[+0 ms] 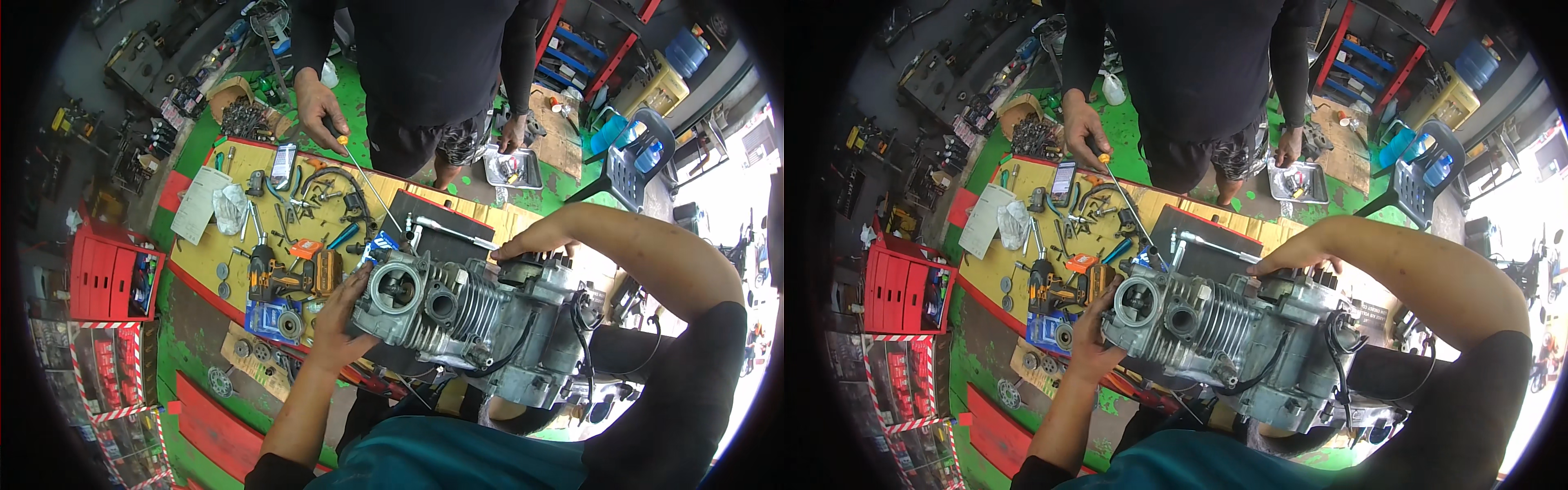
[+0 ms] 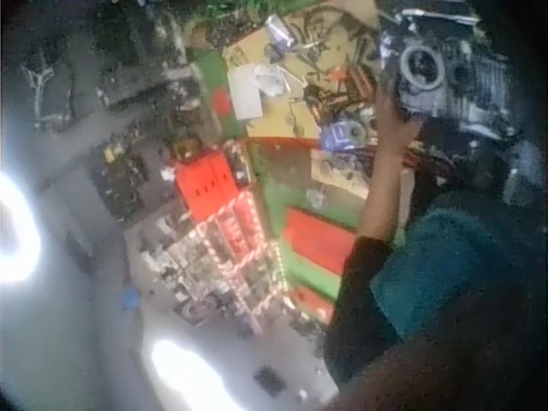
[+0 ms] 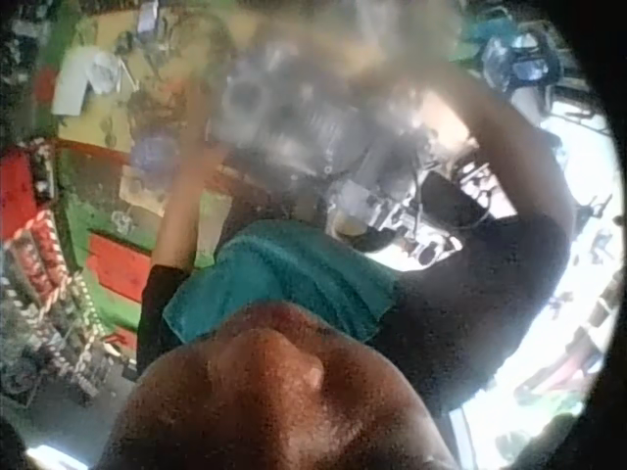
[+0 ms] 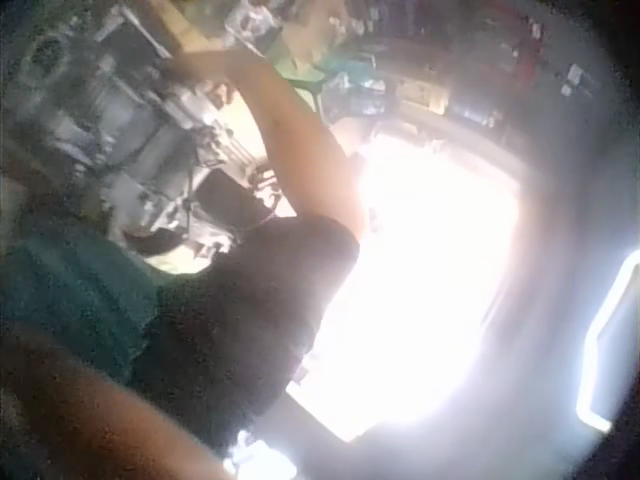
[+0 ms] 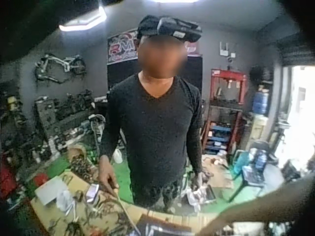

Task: The person assembles a motorcycle engine on a workbench, inserting a sprocket into the cylinder head and using a screwdriver to adjust internal components. They handle the engine block and various small parts while another person assists in the background.

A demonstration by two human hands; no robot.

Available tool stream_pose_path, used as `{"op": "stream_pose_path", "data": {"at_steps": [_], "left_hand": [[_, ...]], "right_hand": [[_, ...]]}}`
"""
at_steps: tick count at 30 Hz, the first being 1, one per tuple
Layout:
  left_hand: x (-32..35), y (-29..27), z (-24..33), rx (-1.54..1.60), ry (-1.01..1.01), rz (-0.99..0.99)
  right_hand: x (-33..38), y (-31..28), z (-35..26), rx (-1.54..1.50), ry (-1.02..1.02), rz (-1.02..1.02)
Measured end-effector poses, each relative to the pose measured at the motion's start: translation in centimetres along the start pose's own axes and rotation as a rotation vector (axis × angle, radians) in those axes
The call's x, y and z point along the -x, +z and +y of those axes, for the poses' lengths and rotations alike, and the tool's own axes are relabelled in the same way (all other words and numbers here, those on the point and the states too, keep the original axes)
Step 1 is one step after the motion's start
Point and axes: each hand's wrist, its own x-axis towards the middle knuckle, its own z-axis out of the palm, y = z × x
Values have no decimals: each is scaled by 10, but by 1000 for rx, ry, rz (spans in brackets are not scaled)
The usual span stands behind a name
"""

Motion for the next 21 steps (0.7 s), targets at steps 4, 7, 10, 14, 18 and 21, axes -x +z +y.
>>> {"op": "stream_pose_path", "data": {"at_steps": [4, 7, 10, 14, 18, 21], "left_hand": [[-35, -30, -19, 237, 21, 99], [-118, -40, -45, 457, -257, 355], [-193, -42, -74, 595, -524, 500], [-241, -43, -107, 720, -705, 502], [-258, -15, -110, 864, -684, 588], [-255, -15, -116, 889, -603, 626]], "right_hand": [[2, 10, 15, -275, -161, -36], [-11, 13, 22, -395, -121, -65], [-23, 9, 27, -330, -139, -65], [20, 11, -9, -254, 66, -25], [-2, 13, 9, -319, 71, -33], [-3, 9, 7, -356, 116, -87]]}}
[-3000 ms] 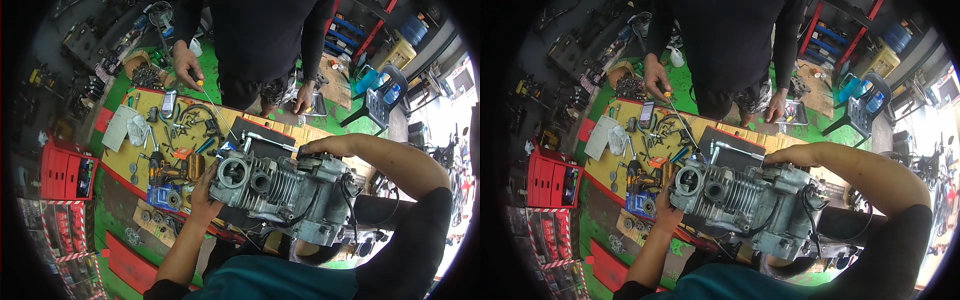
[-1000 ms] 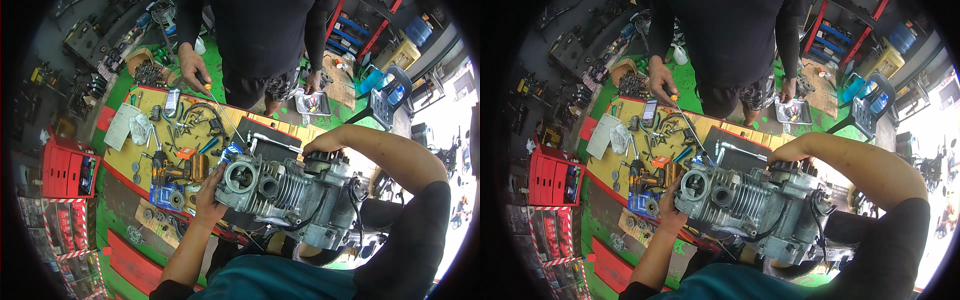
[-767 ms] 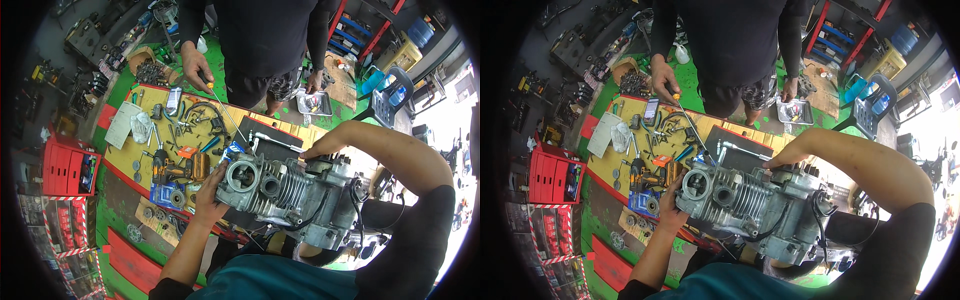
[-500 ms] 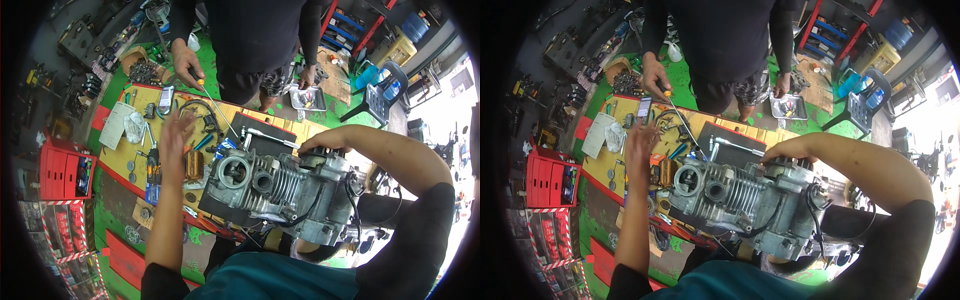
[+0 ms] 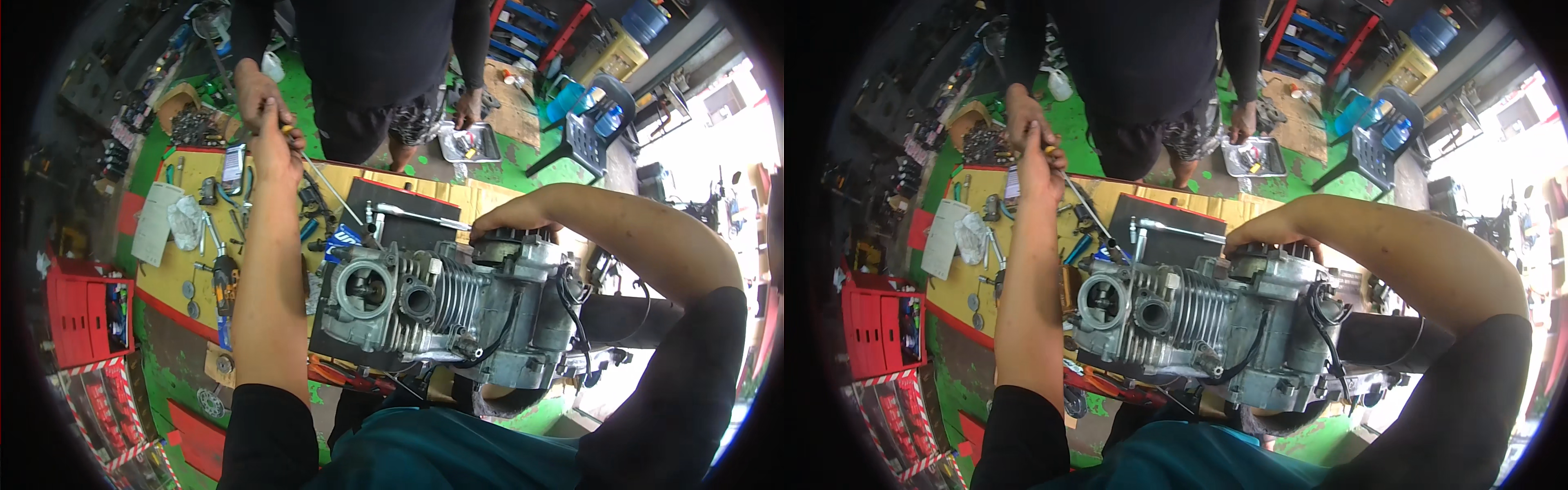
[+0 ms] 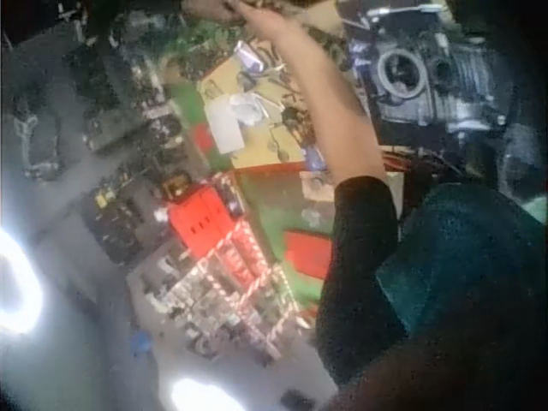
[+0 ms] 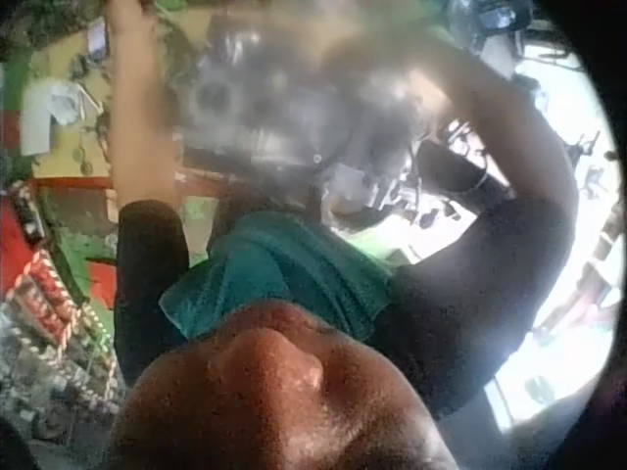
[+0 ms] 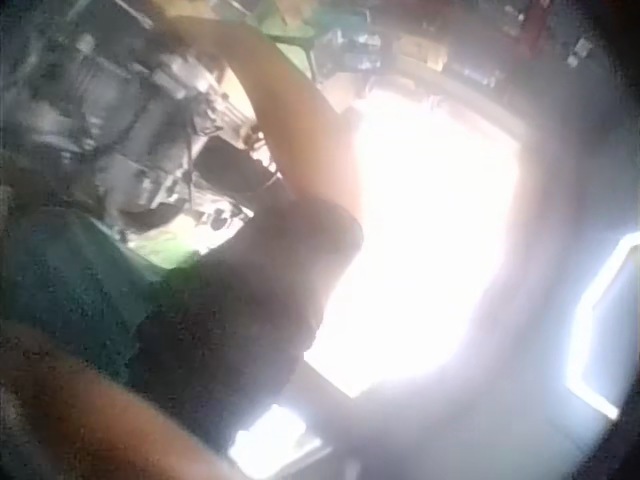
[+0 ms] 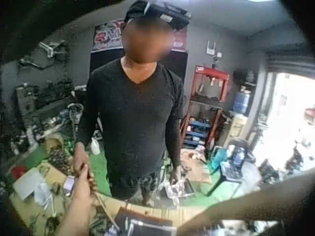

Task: The person assembles a motorcycle engine on a workbench, inserting a sprocket into the cylinder head and using a screwdriver to adjust internal components. They handle the engine block and various small parts while another person assists in the background.

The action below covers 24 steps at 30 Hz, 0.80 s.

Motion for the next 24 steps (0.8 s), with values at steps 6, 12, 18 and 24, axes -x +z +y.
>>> {"op": "stream_pose_path", "data": {"at_steps": [6, 12, 18, 24], "left_hand": [[14, 18, -15, 133, 18, 35], [1, 3, -9, 121, 39, -102], [4, -4, -13, 40, 38, -150], [11, -5, -11, -8, 17, -134]], "right_hand": [[19, 5, -9, 24, 39, 43], [-9, -5, 9, 10, -7, 31], [-4, 1, 10, -26, -162, 78], [4, 7, 9, -86, -210, 66]]}}
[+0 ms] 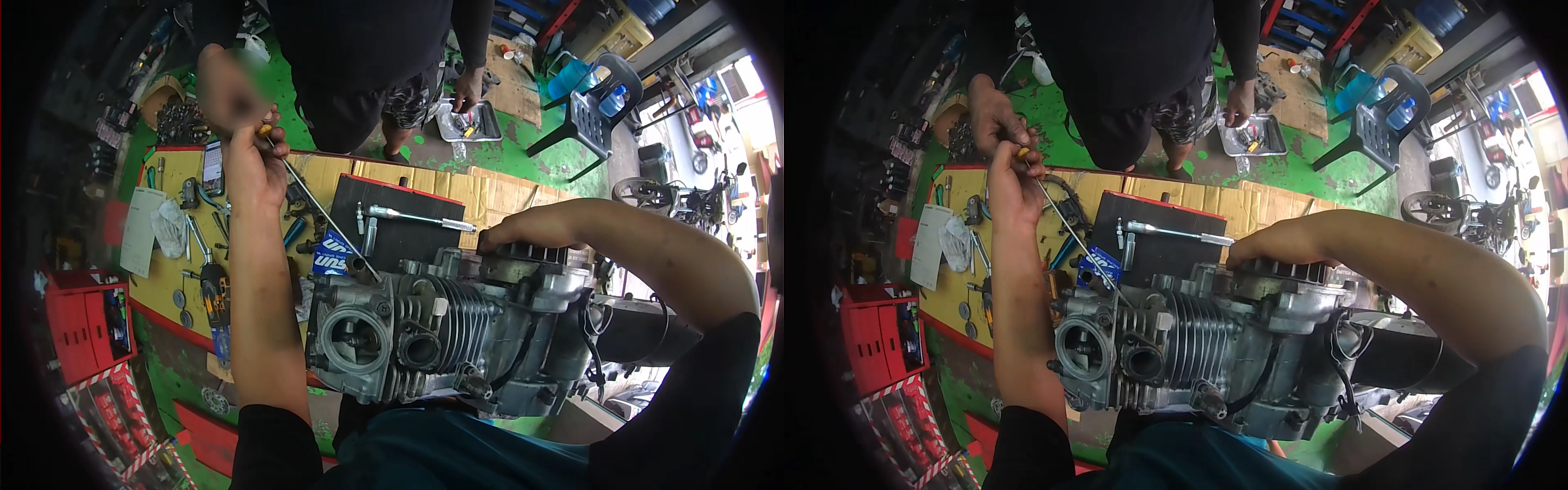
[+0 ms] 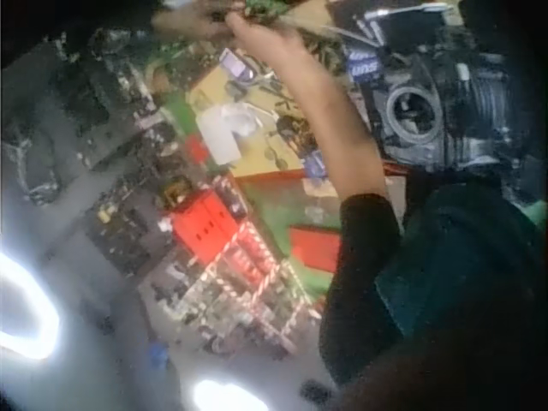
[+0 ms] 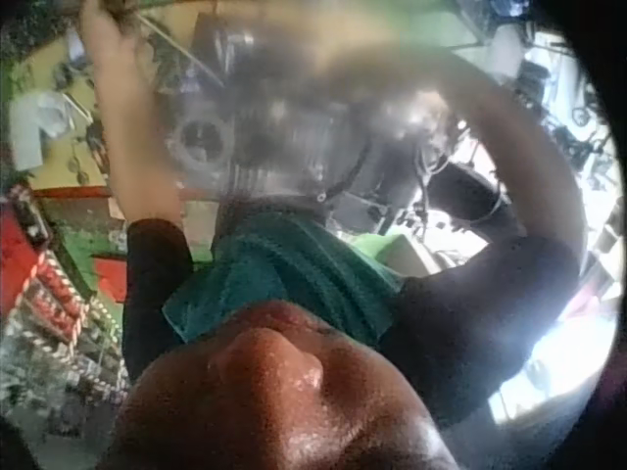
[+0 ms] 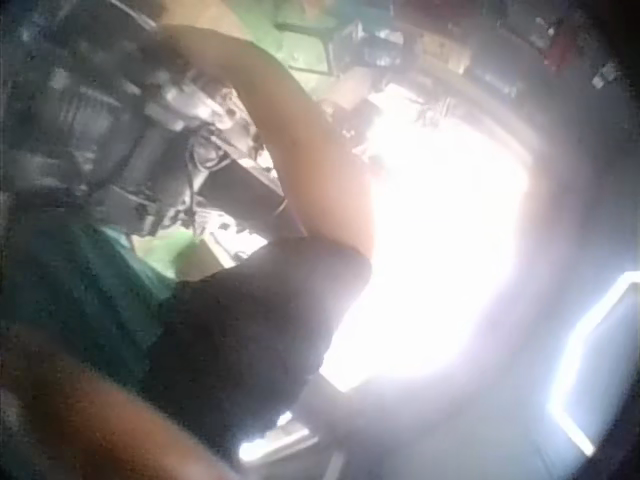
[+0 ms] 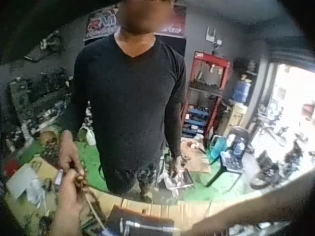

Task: The person assembles a motorcycle engine on a workbench, inserting a sprocket into the cylinder head and using a screwdriver to adjust internal components. They handle the engine block and various small parts while another person assists in the background.

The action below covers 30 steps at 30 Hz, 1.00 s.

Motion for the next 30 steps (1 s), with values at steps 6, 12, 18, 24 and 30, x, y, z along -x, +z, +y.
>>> {"op": "stream_pose_path", "data": {"at_steps": [6, 12, 18, 24, 30], "left_hand": [[4, 5, -3, -2, -16, -42], [-1, 1, -2, -22, -37, -54], [2, 9, -1, -48, -13, -44], [-1, 4, 0, -17, 8, -88], [-3, 9, -1, -32, -1, -89]], "right_hand": [[-14, -7, 12, 65, -81, -21], [-5, -9, 9, 54, -122, -28], [-2, -6, 8, -50, -82, 17], [4, -8, 4, -14, -43, 25], [16, -7, 5, -29, -109, 68]]}}
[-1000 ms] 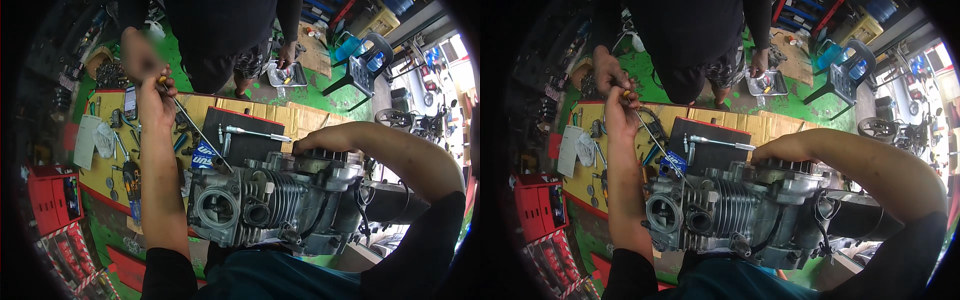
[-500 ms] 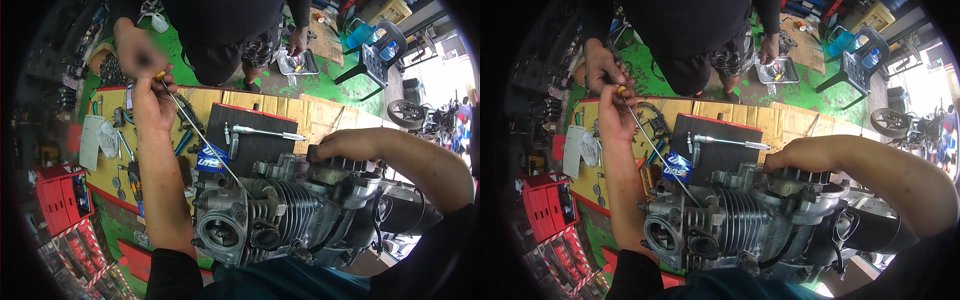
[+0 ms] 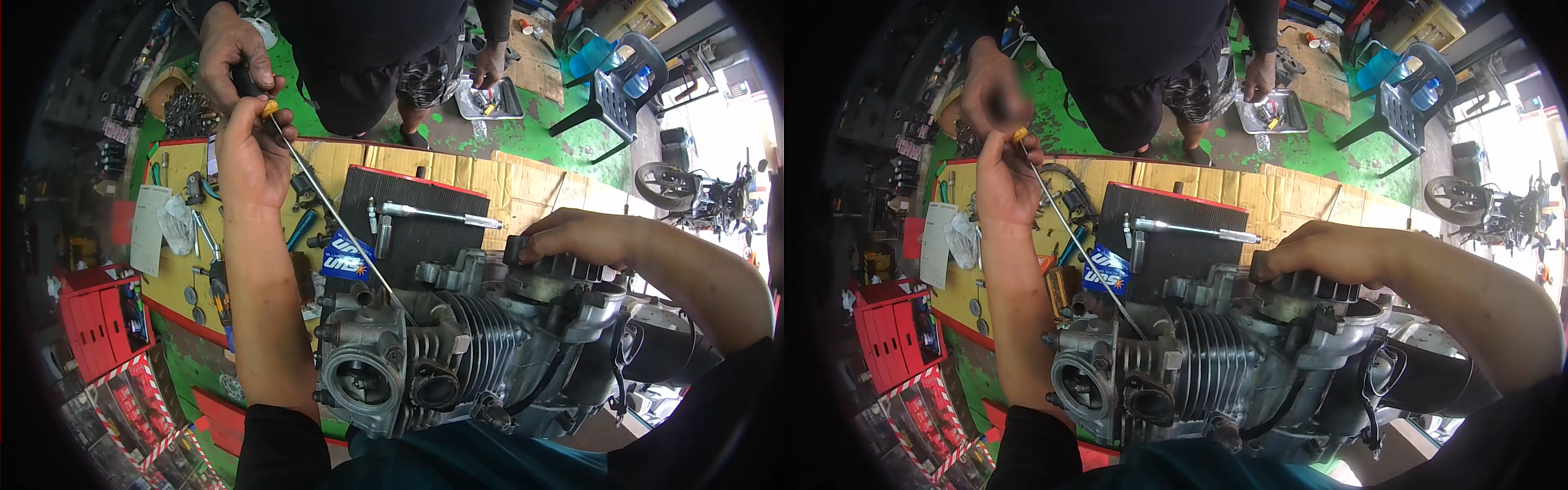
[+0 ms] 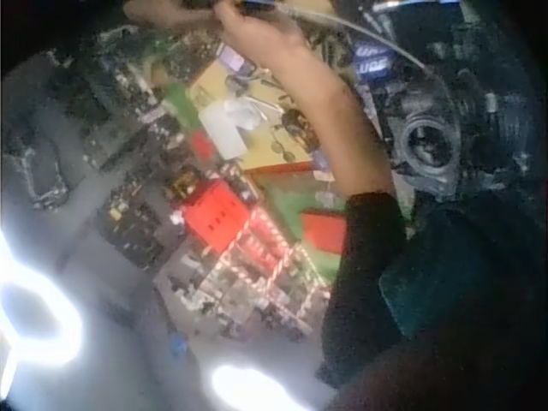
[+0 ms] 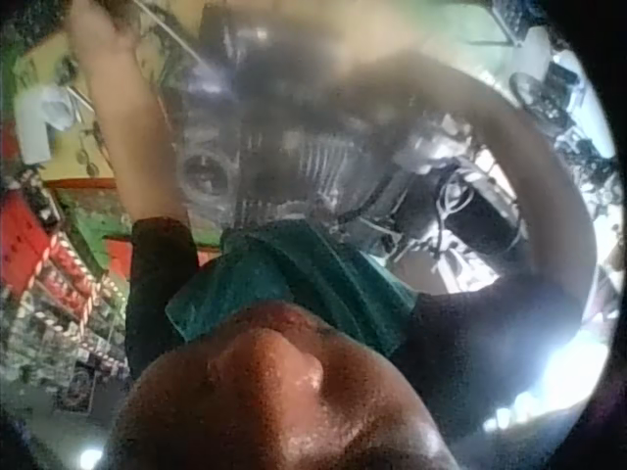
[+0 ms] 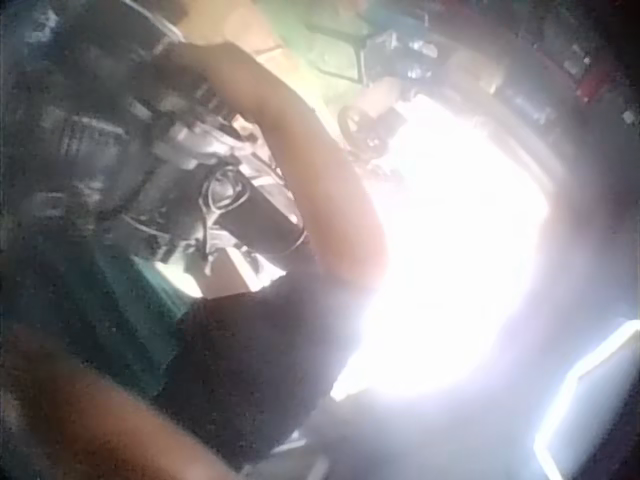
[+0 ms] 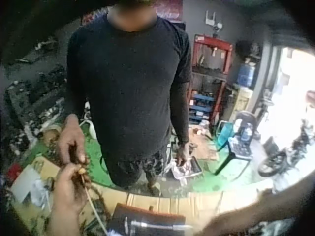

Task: The person assembles a motorcycle engine on a workbench, inserting a sprocket into the cylinder head and using a screwdriver to adjust internal components. They handle the engine block and various small parts while another person assists in the background.

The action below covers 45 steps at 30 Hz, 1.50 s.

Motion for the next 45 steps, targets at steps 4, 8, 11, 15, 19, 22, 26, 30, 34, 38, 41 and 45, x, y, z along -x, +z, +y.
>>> {"op": "stream_pose_path", "data": {"at_steps": [4, 8, 11, 15, 19, 22, 26, 30, 34, 38, 41, 45], "left_hand": [[0, -3, -1, 1, -14, -27], [-3, -2, -2, 13, -44, -37], [-9, -1, -1, -16, -44, -68], [-14, 9, -2, -98, 1, -112], [-15, 21, -2, -140, 5, -107], [-21, 24, -4, -146, 13, -124], [-20, 28, -5, -162, 20, -133], [-18, 28, -7, -171, 33, -118], [-22, 28, -8, -169, 34, -146], [-25, 33, -9, -163, 15, -161], [-28, 35, -9, -163, -1, -189], [-32, 38, -12, -154, -16, -198]], "right_hand": [[-3, 0, 4, -33, -10, -4], [-4, 0, 6, -72, -25, -8], [-5, -2, 10, -66, -51, -6], [-9, -3, 17, -101, -58, -18], [-11, -5, 21, -84, -82, -27], [-16, -6, 27, -71, -105, -19], [-20, -8, 37, -47, -219, -6], [-22, -9, 42, -85, -255, -45], [-19, -10, 39, -80, -244, -49], [-20, -11, 41, -132, -285, -99], [-12, -11, 36, -147, -284, -94], [-15, -11, 39, -165, -303, -111]]}}
